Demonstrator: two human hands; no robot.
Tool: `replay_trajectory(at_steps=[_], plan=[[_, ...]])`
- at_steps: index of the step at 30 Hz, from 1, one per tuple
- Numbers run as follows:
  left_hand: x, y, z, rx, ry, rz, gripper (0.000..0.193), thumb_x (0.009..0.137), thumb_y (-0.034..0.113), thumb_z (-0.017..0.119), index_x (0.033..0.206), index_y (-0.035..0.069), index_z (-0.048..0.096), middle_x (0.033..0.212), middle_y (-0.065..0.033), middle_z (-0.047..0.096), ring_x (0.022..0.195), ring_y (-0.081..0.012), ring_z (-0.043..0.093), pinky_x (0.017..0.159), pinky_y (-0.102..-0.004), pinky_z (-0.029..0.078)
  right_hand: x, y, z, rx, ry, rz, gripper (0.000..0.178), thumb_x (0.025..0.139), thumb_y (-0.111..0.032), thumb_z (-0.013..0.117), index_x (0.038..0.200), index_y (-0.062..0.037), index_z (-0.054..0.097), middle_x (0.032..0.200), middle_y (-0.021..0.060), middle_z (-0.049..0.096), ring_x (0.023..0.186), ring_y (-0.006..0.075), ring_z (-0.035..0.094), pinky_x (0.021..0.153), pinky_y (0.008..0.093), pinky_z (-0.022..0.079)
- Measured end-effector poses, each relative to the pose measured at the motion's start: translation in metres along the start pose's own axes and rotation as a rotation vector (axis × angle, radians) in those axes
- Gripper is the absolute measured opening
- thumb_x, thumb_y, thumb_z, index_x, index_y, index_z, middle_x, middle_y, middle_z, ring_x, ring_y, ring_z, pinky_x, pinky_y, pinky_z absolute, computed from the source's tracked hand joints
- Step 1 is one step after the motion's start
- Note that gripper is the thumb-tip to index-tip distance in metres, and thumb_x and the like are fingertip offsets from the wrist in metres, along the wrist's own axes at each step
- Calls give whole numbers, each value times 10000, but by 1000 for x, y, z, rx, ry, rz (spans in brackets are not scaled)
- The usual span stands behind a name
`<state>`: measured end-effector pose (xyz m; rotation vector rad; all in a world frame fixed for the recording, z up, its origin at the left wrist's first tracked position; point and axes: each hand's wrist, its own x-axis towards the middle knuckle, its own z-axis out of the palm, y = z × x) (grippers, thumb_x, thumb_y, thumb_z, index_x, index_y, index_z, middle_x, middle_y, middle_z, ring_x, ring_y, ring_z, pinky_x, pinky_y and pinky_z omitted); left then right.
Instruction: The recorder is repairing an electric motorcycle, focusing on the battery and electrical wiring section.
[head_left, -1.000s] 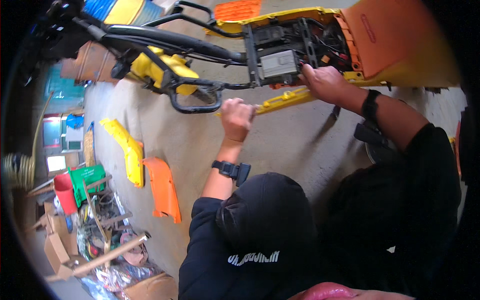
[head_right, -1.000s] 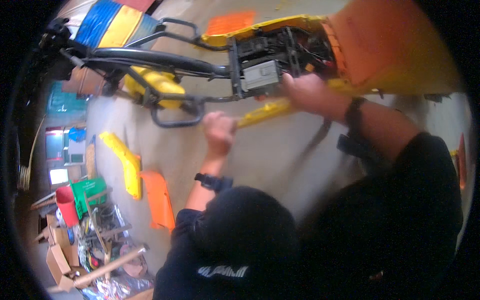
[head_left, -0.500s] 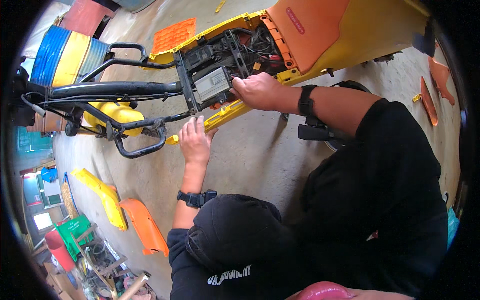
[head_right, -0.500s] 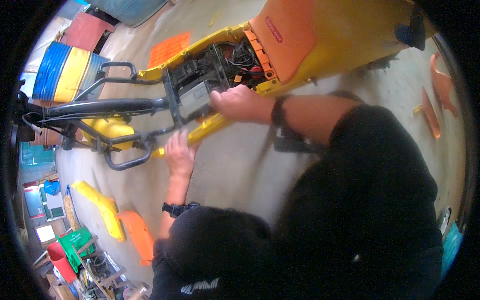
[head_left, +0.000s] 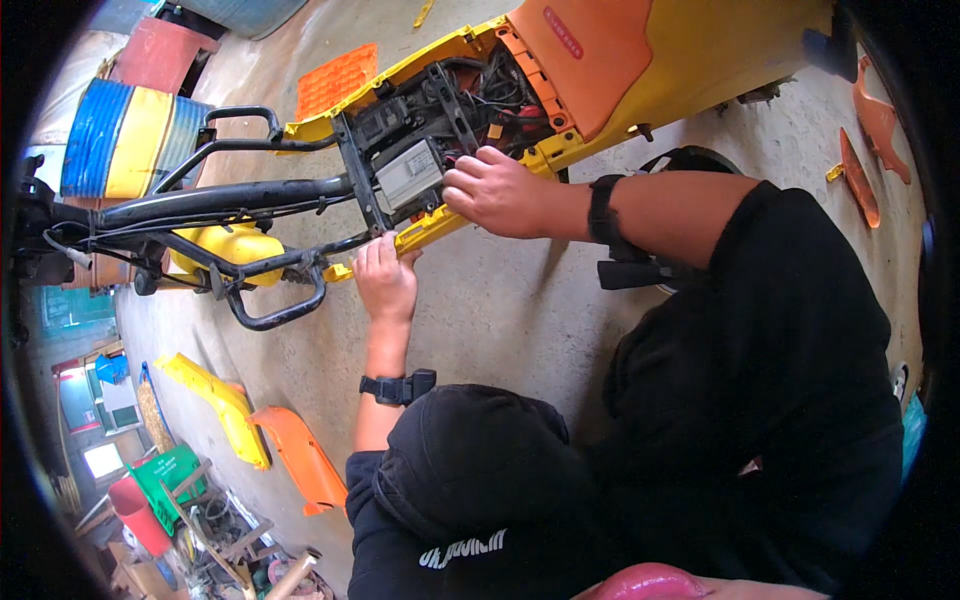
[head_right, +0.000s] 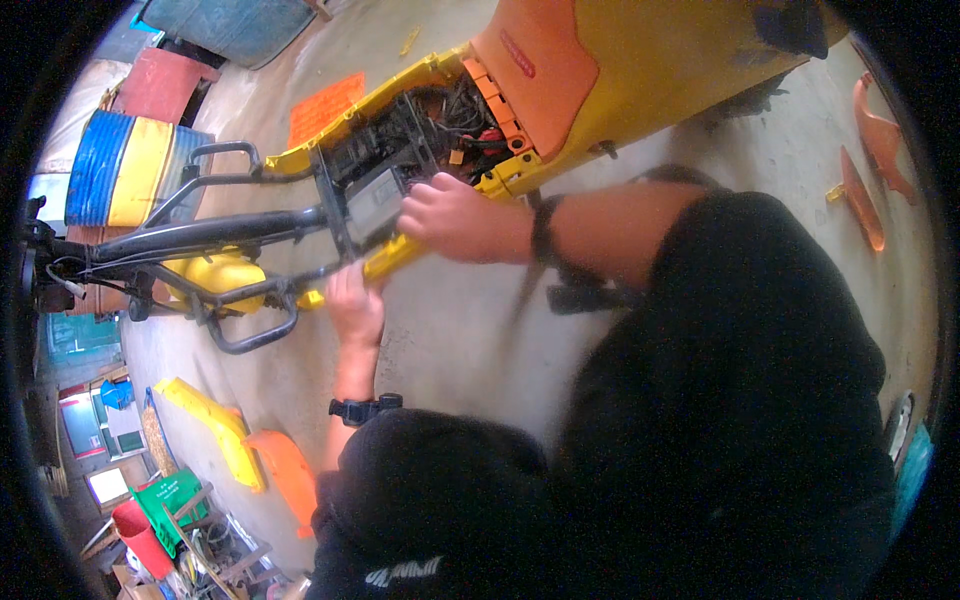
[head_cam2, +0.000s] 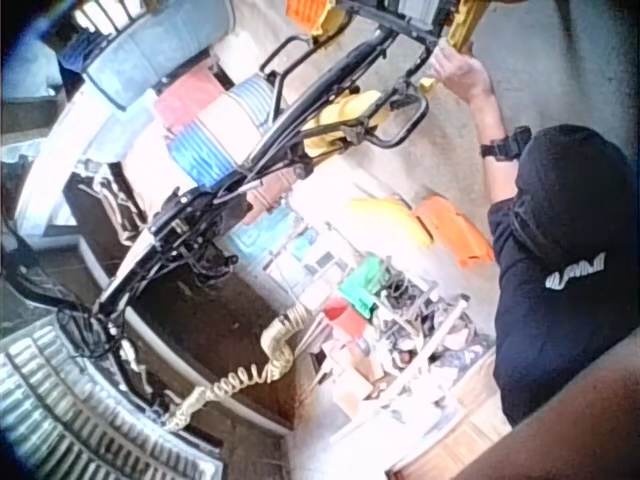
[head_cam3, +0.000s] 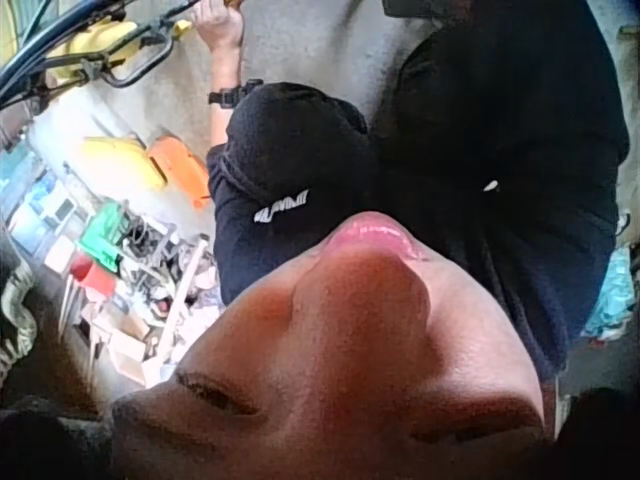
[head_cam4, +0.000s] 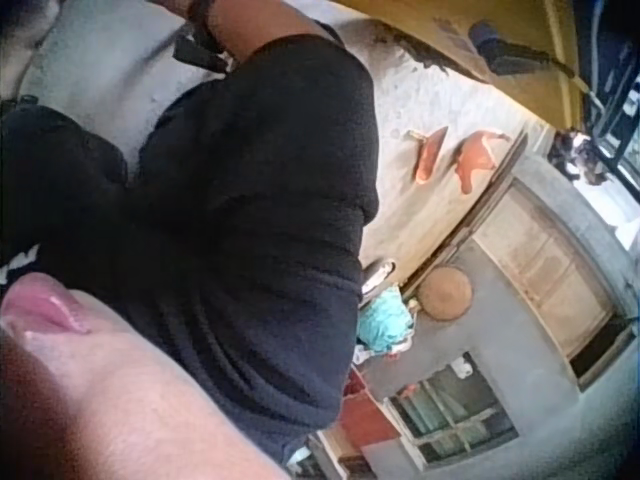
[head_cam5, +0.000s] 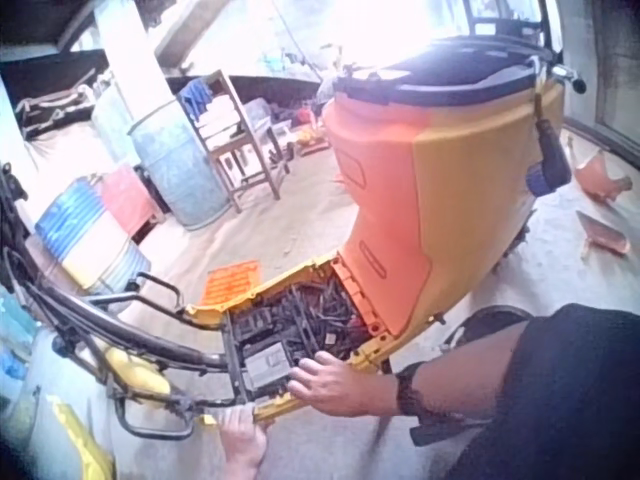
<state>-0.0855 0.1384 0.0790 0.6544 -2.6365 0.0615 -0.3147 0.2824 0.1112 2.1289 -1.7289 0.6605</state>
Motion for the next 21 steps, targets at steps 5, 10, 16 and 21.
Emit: replay_trajectory(at_steps=[5, 10, 16, 21], plan=[[-7, 2, 4, -2, 62, -29, 487, 685, 204, 811, 1109, 74, 611, 1011, -83, 630, 988, -287, 573, 861, -429, 427, -13, -12, 2, 27, -105, -81, 206, 828, -225, 634, 975, -87, 591, 1046, 52, 572, 1036, 213, 538, 865, 366, 405], [-3, 6, 7, -75, 96, -22, 426, 703, 199, 790, 1066, 75, 604, 1015, -69, 626, 1000, -289, 561, 867, -436, 416, -25, 0, 4, 23, -26, -3, 230, 827, -214, 672, 1000, -77, 605, 1084, 60, 578, 1087, 236, 526, 916, 403, 390], [-5, -1, 16, -105, 116, -54, 422, 723, 222, 774, 1073, 69, 594, 1025, -78, 613, 1003, -294, 545, 872, -438, 408, -11, 12, -2, 93, -170, 305, 149, 894, -149, 626, 991, -59, 558, 947, 127, 630, 852, 319, 628, 733, 414, 492], [-10, 2, 15, -97, 142, -46, 397, 731, 218, 767, 1051, 53, 599, 1015, -76, 613, 986, -291, 545, 851, -441, 411, -2, 14, -2, 70, -205, 308, 145, 953, -168, 579, 1025, -55, 521, 754, 149, 642, 642, 343, 639, 556, 435, 501]])
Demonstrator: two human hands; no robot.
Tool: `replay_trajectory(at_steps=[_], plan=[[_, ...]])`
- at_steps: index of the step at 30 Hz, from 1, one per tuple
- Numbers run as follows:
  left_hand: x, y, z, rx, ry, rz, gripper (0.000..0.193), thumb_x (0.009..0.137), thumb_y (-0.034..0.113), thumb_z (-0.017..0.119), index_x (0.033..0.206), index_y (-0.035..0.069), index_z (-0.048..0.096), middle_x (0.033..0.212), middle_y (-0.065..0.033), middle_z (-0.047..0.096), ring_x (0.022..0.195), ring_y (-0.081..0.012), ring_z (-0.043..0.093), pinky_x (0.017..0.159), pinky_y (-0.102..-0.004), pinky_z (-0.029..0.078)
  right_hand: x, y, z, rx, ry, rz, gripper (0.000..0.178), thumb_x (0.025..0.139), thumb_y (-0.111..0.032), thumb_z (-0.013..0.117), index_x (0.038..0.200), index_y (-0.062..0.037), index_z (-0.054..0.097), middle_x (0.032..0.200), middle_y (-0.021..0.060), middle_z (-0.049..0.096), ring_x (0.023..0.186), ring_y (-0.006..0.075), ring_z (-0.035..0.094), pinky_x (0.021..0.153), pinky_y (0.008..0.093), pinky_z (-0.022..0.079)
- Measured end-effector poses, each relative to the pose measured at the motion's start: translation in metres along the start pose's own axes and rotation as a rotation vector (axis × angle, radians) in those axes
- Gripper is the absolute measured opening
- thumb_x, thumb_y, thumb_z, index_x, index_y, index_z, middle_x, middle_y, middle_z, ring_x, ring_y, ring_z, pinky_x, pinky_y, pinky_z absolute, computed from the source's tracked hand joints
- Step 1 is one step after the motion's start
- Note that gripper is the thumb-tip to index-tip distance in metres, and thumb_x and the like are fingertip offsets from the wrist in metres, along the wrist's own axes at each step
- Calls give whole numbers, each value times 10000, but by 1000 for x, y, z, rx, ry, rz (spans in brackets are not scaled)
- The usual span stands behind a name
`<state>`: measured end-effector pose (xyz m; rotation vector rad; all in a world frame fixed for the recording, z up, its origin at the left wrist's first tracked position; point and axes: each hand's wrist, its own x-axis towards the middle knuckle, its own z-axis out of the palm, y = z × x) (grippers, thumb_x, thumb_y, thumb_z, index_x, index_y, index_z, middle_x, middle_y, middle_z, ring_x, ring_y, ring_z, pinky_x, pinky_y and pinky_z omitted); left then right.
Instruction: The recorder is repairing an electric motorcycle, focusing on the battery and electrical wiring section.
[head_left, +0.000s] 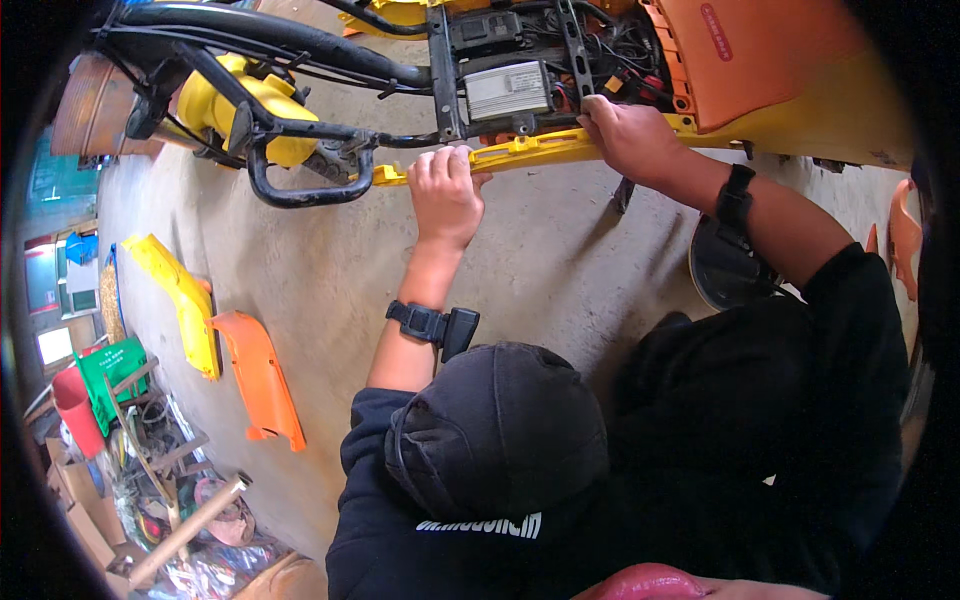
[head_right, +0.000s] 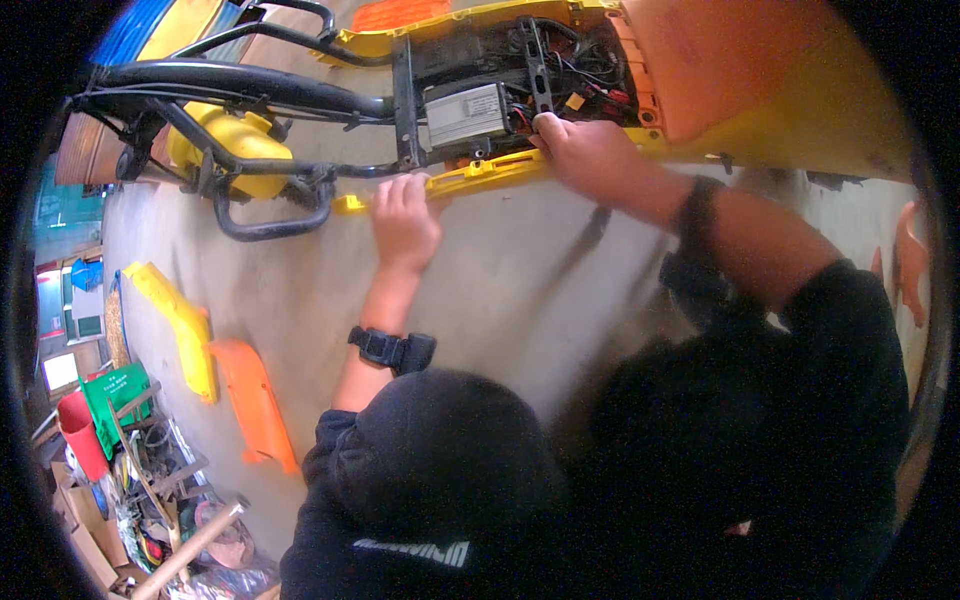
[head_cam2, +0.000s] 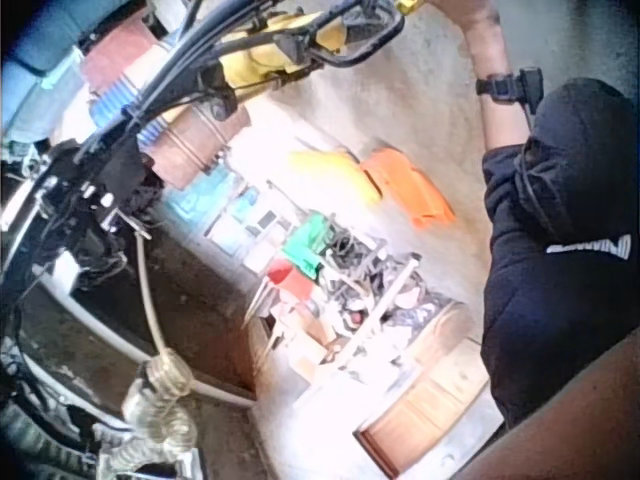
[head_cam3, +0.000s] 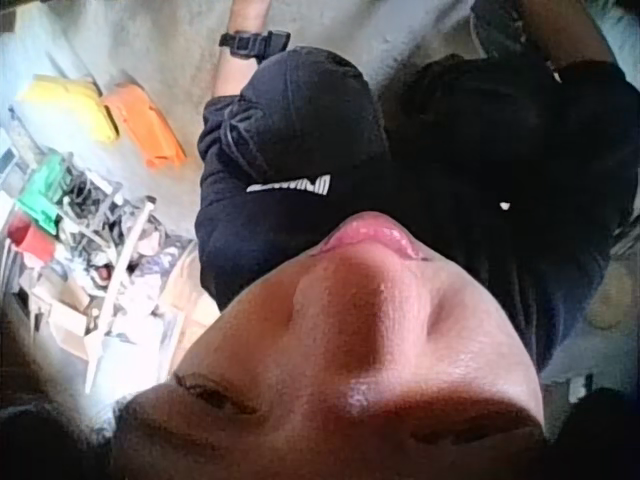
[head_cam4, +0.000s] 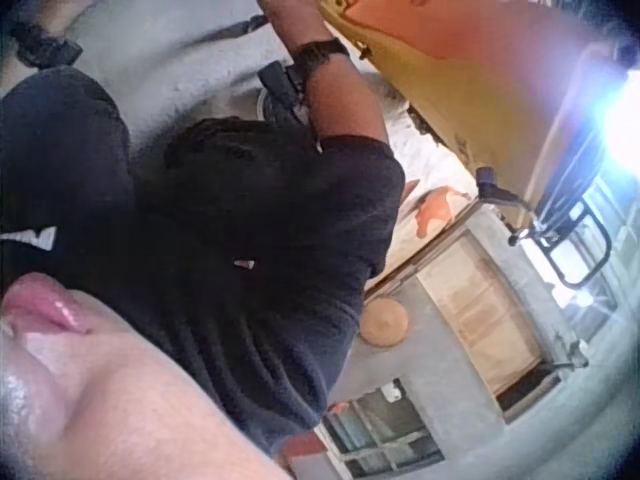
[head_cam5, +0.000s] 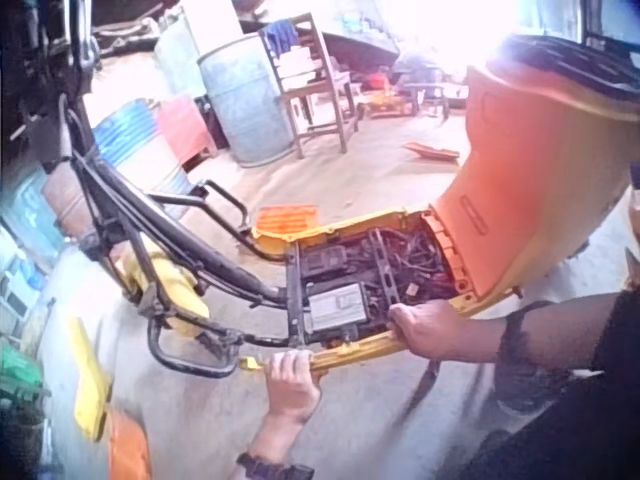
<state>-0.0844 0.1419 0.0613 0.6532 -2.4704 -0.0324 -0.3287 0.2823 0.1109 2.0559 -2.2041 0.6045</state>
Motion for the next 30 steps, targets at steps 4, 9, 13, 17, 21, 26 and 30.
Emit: replay_trajectory(at_steps=[4, 9, 13, 17, 21, 26, 30], plan=[[-3, 9, -13, 22, -7, -30, 366, 767, 223, 740, 1067, 66, 601, 1038, -74, 630, 1019, -288, 551, 890, -419, 419, -5, 4, 5, -2, 70, -71, 154, 960, -186, 572, 1015, -53, 517, 738, 151, 642, 636, 339, 641, 549, 430, 502], [17, 5, -18, 31, 69, 23, 344, 742, 154, 739, 1045, 50, 613, 1007, -66, 616, 986, -282, 545, 856, -427, 415, 0, 2, 2, -40, 79, 4, 165, 975, -206, 553, 1010, -52, 506, 698, 155, 630, 610, 335, 637, 524, 430, 495], [9, 2, -10, 54, 41, 59, 428, 749, 168, 742, 1163, 111, 648, 1061, -67, 574, 1029, -283, 507, 897, -432, 402, 2, 3, 2, -53, 26, 9, 163, 983, -206, 538, 1012, -49, 501, 694, 155, 630, 615, 333, 640, 522, 436, 492], [11, 19, -12, 129, 127, 20, 512, 730, 168, 776, 1227, 177, 656, 1094, -60, 554, 1061, -292, 474, 927, -429, 387, 1, 10, 6, -57, 39, -14, 158, 990, -204, 524, 1000, -50, 492, 690, 156, 628, 613, 334, 642, 515, 443, 489], [19, 17, -4, 83, 80, 63, 428, 781, 172, 718, 1206, 154, 668, 1127, -69, 526, 1101, -284, 460, 951, -437, 374, 4, 8, 3, -85, 34, 3, 158, 992, -205, 519, 990, -50, 487, 678, 156, 623, 603, 340, 637, 513, 450, 485], [27, 18, 7, -49, 77, 168, 460, 780, 114, 683, 1238, 104, 639, 1059, -70, 571, 1077, -269, 534, 951, -417, 390, -1, 8, -3, -10, -21, 43, 152, 970, -184, 543, 974, -40, 494, 742, 185, 631, 665, 362, 638, 552, 455, 491], [26, 11, 4, -64, 55, 184, 462, 777, 100, 669, 1239, 101, 641, 1019, -75, 591, 1035, -269, 550, 937, -417, 397, -13, 3, -18, 60, 40, -173, 164, 862, -87, 632, 978, -29, 532, 954, 196, 631, 941, 366, 613, 770, 446, 501]])
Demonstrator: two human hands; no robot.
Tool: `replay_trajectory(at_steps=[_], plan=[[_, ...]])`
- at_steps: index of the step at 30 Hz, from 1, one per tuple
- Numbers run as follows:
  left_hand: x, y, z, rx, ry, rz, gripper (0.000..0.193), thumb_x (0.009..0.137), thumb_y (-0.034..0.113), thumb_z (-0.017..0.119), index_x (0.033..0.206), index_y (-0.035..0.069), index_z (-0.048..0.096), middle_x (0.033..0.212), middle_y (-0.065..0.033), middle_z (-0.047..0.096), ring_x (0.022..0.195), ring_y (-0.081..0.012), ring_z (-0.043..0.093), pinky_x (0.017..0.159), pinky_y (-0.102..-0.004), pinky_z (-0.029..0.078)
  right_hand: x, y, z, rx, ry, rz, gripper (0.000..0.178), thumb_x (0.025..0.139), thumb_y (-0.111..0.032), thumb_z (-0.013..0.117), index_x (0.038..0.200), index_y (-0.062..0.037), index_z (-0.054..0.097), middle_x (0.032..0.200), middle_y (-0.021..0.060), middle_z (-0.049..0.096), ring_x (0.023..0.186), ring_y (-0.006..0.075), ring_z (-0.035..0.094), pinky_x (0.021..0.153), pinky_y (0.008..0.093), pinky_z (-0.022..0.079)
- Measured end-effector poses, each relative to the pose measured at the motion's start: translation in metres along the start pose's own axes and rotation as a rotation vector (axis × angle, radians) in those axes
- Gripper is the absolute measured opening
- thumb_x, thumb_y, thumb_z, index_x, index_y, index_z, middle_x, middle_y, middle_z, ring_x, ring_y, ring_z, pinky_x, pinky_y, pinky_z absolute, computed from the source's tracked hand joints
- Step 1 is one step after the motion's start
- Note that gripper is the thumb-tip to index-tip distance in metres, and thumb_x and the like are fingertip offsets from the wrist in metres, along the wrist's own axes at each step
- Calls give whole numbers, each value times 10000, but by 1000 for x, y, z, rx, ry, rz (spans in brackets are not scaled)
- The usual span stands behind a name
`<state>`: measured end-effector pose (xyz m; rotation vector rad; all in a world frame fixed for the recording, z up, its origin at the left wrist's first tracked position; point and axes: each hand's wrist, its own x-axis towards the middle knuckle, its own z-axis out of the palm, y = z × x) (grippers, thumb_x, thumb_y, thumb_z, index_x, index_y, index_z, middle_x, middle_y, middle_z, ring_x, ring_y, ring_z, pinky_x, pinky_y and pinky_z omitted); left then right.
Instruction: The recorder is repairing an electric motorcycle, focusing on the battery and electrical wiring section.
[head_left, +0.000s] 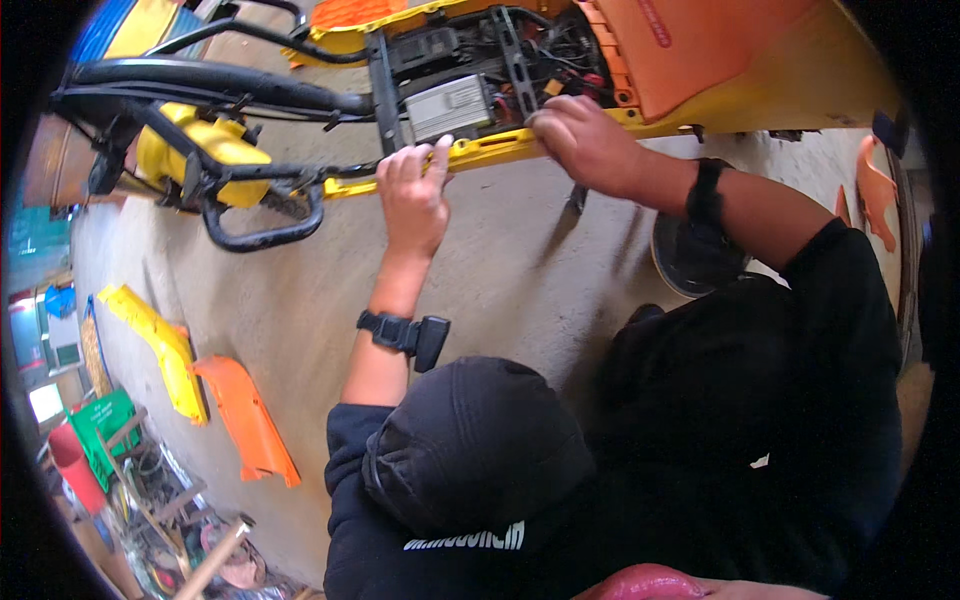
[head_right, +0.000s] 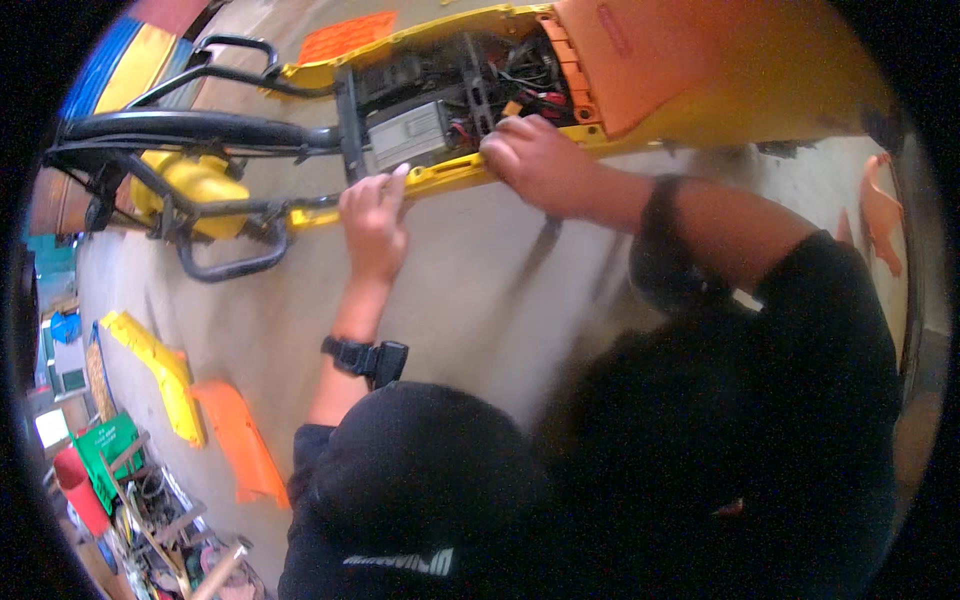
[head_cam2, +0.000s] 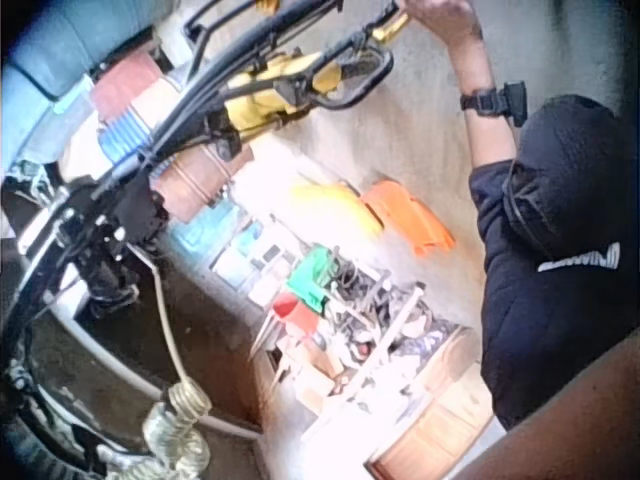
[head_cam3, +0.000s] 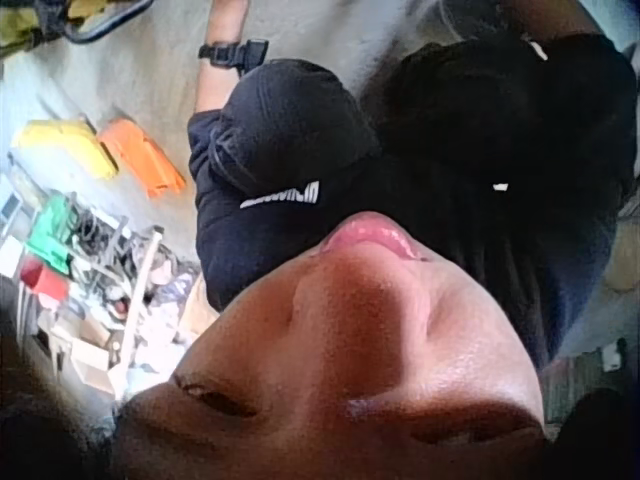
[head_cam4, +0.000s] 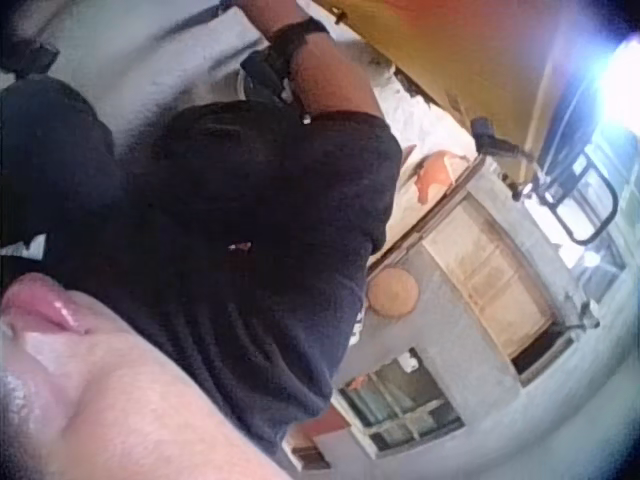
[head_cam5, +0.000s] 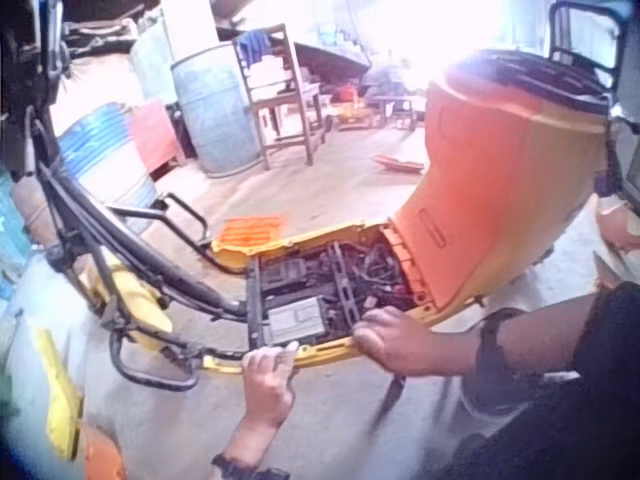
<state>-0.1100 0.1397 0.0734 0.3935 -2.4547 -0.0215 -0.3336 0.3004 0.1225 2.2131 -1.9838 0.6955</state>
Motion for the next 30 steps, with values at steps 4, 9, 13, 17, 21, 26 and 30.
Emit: replay_trajectory(at_steps=[4, 9, 13, 17, 21, 26, 30], plan=[[4, -3, -3, -57, -57, 32, 460, 758, 57, 680, 1217, 85, 653, 999, -89, 591, 1000, -277, 549, 914, -425, 403, -45, -4, -32, 149, -276, -28, 203, 853, -82, 649, 1032, -21, 576, 1075, 154, 617, 1050, 328, 581, 877, 407, 483], [10, -2, 0, -81, -100, 43, 492, 719, 19, 709, 1205, 73, 660, 964, -99, 588, 981, -288, 545, 910, -427, 404, -100, 26, -37, 350, -308, 531, 115, 961, -104, 548, 1044, -26, 564, 931, 149, 650, 821, 303, 647, 758, 385, 515], [14, 0, -1, -48, -151, 42, 484, 722, 22, 711, 1201, 59, 656, 965, -94, 583, 984, -287, 538, 920, -427, 398, -102, 44, -23, 506, -207, 473, 136, 985, -107, 495, 1060, -4, 544, 858, 118, 654, 742, 220, 639, 693, 353, 515], [18, 4, 3, 33, -168, 89, 538, 754, 41, 693, 1273, 76, 555, 974, -83, 568, 983, -291, 532, 939, -438, 381, -99, 48, -15, 751, -312, 703, 208, 939, -113, 423, 946, 15, 586, 798, 86, 633, 677, 188, 587, 641, 315, 490], [26, 6, 1, 78, -294, 85, 591, 740, 60, 712, 1292, 84, 500, 1013, -96, 577, 957, -296, 558, 939, -427, 379, -126, 69, 55, 848, -615, 660, 202, 908, -155, 430, 845, -55, 593, 661, 5, 516, 554, 116, 477, 455, 275, 364], [80, 30, -18, 70, -722, -49, 569, 749, 169, 778, 1186, 50, 435, 899, -221, 664, 864, -417, 653, 705, -508, 511, -110, 37, 47, 1641, -246, 1329, 116, 907, -174, 482, 849, -90, 536, 619, -40, 382, 504, 87, 370, 407, 249, 255], [119, 54, -24, 299, -989, -50, 500, 706, 202, 795, 1075, 54, 492, 862, -189, 684, 841, -395, 671, 716, -484, 537, -98, 44, 39, 1813, -46, 1303, 83, 908, -185, 555, 882, -132, 497, 657, -45, 385, 544, 86, 393, 412, 229, 264]])
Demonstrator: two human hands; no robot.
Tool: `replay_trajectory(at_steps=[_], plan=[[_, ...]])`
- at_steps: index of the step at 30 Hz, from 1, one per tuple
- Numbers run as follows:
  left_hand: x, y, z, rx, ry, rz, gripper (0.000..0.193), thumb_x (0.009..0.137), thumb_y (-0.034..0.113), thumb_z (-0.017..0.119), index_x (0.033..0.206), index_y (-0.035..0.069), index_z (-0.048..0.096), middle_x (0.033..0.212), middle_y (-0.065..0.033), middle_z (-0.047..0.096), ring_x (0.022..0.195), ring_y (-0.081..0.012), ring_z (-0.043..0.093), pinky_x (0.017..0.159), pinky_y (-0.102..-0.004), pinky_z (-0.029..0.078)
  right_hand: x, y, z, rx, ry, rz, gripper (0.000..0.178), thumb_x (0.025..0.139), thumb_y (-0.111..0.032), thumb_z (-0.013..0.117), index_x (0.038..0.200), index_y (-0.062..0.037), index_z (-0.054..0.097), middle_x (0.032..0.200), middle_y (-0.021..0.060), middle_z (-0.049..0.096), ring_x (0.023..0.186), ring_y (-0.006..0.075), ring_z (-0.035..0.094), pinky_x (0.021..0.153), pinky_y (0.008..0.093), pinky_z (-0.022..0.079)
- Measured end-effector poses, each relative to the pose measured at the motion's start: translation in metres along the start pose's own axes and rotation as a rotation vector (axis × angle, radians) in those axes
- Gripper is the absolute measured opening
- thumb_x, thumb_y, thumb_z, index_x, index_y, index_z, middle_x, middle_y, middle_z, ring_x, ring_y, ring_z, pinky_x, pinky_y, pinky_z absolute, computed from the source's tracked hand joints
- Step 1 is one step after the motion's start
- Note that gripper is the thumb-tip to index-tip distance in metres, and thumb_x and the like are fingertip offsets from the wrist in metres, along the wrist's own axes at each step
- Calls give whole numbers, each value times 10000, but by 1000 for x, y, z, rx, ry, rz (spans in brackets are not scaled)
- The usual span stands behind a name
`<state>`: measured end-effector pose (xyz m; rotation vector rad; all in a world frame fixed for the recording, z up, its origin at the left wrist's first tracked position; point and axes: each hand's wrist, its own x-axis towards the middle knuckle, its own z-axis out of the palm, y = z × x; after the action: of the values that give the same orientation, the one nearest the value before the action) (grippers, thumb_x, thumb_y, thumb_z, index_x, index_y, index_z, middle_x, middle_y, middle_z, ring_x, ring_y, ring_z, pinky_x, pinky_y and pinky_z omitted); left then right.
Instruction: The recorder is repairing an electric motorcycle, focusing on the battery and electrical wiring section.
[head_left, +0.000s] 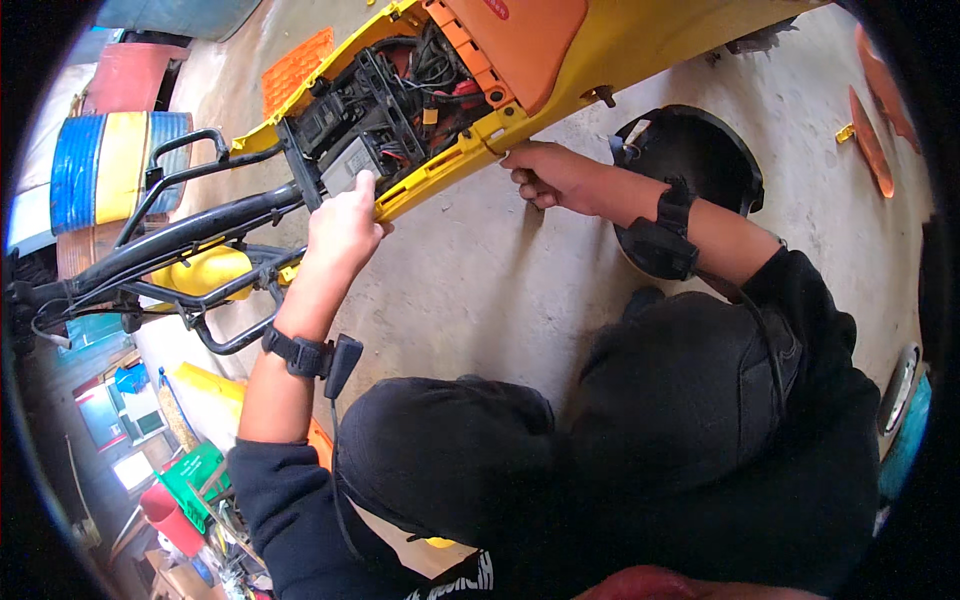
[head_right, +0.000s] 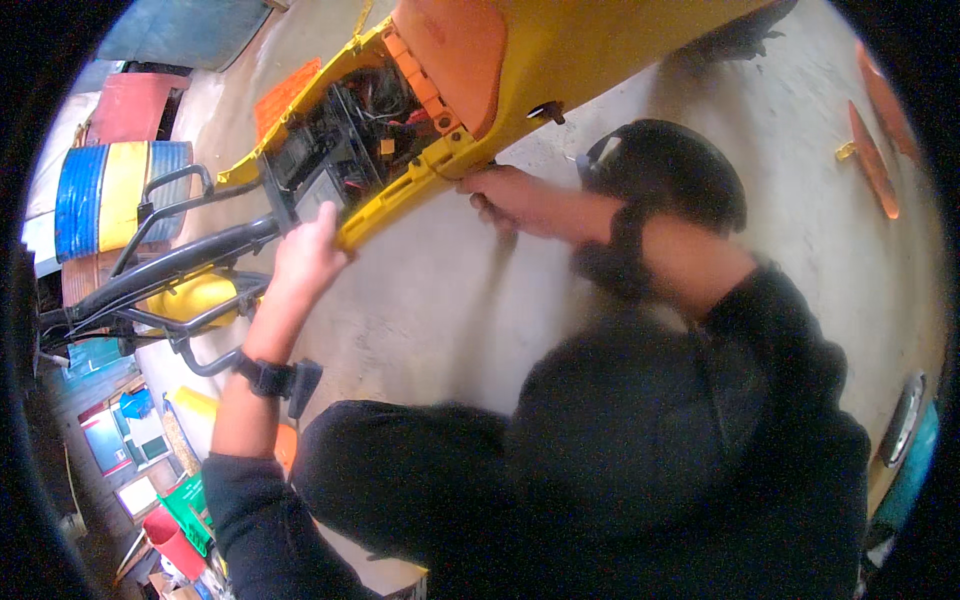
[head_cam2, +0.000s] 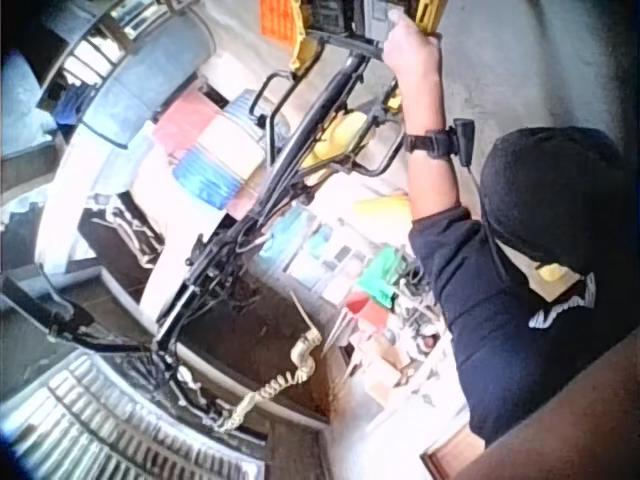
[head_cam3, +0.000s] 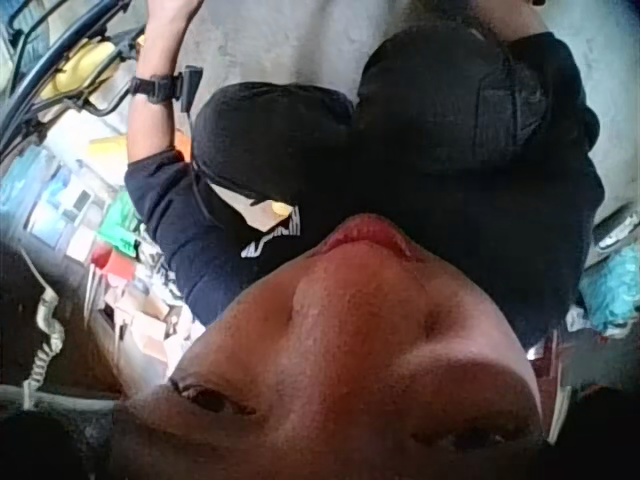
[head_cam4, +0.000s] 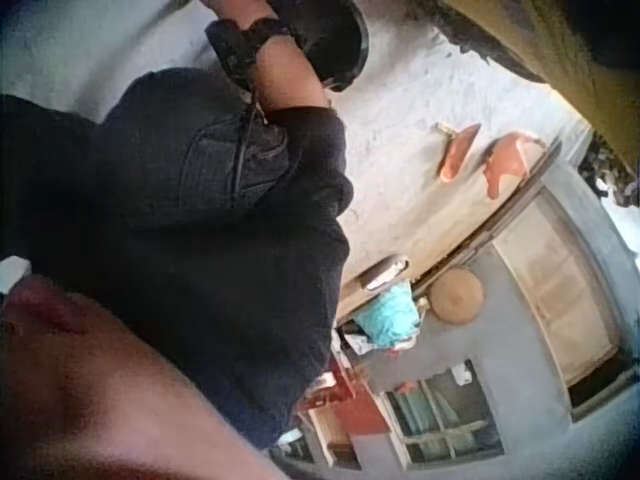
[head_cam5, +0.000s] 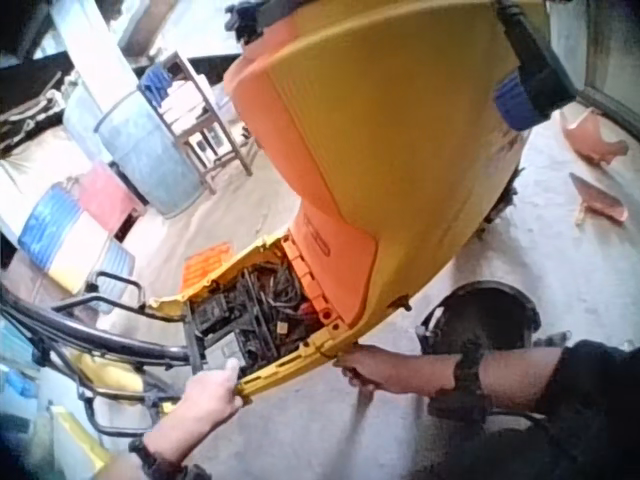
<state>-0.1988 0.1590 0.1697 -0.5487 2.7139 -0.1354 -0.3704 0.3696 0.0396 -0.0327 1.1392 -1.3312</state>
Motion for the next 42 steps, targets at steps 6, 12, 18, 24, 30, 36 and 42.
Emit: replay_trajectory(at_steps=[6, 12, 18, 24, 30, 36, 42], plan=[[41, 59, -31, 224, -52, 252, 122, 830, 180, 577, 874, 76, 626, 774, -142, 676, 763, -332, 683, 642, -460, 544, 0, -3, -9, 304, -171, -3, 89, 886, -150, 603, 917, -131, 522, 750, -19, 495, 599, 92, 451, 428, 223, 300], [53, 103, -29, 5, -161, 163, 352, 840, 377, 685, 836, 25, 691, 827, -155, 697, 801, -320, 693, 680, -423, 551, 26, 24, -30, 110, 31, -320, 65, 844, -28, 569, 885, -67, 536, 725, 8, 511, 595, 114, 456, 488, 238, 342], [43, 87, 30, -444, 592, 175, 443, 771, 396, 767, 841, 21, 541, 785, -182, 604, 805, -402, 615, 669, -493, 492, 47, 29, -38, -142, -92, -560, 177, 767, 61, 606, 941, 33, 616, 815, 91, 608, 708, 157, 572, 624, 299, 486], [49, 91, 37, -424, 577, 151, 460, 770, 434, 760, 802, 35, 533, 764, -170, 608, 759, -376, 630, 635, -471, 504, 33, 26, -38, -533, 72, -607, 140, 763, 54, 613, 902, 38, 625, 875, 93, 640, 773, 150, 603, 685, 287, 499], [59, 79, 35, -350, 644, 311, 513, 749, 529, 749, 773, 62, 540, 700, -140, 608, 642, -329, 644, 550, -426, 520, -1, -2, -3, 108, 95, -251, 122, 848, -23, 581, 967, -48, 569, 827, -1, 577, 693, 94, 520, 542, 227, 386], [62, 73, 37, -225, 699, 337, 537, 731, 586, 738, 733, 88, 537, 642, -99, 598, 577, -268, 643, 482, -377, 510, -15, -12, -1, 10, 131, -179, 169, 939, -62, 514, 1086, -22, 586, 879, 10, 613, 771, 82, 569, 579, 175, 416], [63, 77, 31, -162, 737, 332, 510, 735, 553, 745, 713, 91, 531, 635, -88, 573, 558, -273, 613, 496, -385, 496, -15, -3, -14, -6, 111, -135, 232, 1017, -180, 483, 1109, 17, 563, 1086, 122, 680, 822, 115, 661, 515, 191, 413]])
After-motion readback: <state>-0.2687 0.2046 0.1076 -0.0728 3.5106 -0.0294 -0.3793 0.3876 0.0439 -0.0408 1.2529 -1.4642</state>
